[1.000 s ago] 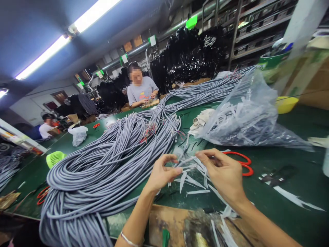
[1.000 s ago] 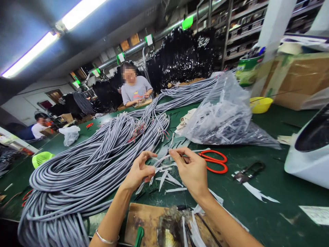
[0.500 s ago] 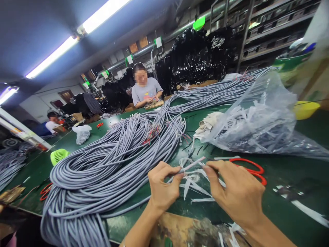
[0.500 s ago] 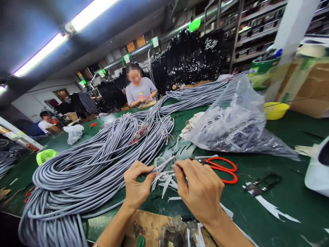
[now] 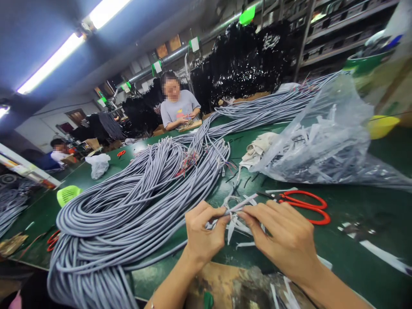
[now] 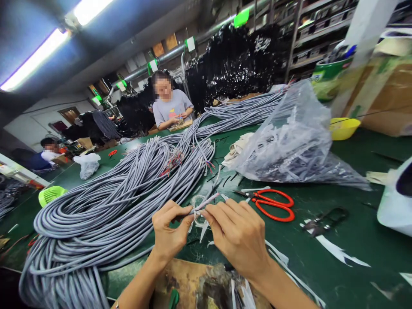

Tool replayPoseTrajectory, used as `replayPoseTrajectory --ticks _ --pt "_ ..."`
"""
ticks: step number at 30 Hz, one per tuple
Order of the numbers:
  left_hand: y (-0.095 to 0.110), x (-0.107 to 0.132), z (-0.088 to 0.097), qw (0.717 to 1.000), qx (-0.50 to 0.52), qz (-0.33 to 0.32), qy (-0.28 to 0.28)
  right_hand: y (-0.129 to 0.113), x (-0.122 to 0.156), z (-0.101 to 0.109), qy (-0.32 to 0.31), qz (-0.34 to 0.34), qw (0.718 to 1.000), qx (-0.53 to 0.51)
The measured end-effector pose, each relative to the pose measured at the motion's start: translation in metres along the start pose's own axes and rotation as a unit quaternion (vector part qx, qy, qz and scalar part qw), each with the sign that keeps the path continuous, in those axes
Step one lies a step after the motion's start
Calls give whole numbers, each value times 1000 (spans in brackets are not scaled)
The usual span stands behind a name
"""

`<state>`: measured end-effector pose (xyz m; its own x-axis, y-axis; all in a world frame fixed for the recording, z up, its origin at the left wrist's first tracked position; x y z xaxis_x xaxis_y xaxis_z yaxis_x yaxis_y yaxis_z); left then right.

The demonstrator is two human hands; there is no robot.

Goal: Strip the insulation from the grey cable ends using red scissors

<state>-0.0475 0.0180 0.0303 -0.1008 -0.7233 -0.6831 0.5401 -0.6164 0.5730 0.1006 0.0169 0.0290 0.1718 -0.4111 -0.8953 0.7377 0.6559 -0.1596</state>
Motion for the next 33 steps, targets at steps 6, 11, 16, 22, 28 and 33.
replayPoseTrajectory --ticks 6,11,16,22,28,33 --pt "3 0 -3 1000 21 7 -17 -1 5 -11 -59 -168 966 -186" --pt "2 2 -6 996 61 66 -8 1 3 -14 -92 -320 898 -286" --pt "1 4 -8 994 75 65 -50 6 3 -13 -76 -349 887 -294" --pt "1 -2 -9 975 120 66 -176 10 5 -12 -63 -368 893 -251" --pt "-3 2 -14 956 195 93 -199 37 1 -9 77 -511 790 -329" --pt "-14 1 -19 857 416 239 -186 37 -5 -14 4 -524 687 -504"
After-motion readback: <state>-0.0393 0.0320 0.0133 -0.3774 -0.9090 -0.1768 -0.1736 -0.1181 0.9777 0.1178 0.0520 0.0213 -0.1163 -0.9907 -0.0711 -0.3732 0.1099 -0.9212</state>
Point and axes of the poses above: each hand's wrist, its own x-axis away from the middle knuckle, its own z-axis out of the back of the hand, y = z × x, the point moved 2 cm from there along -x, towards the middle knuckle, and after that the axes turned 3 degrees about -y, right-handed, at the moved point
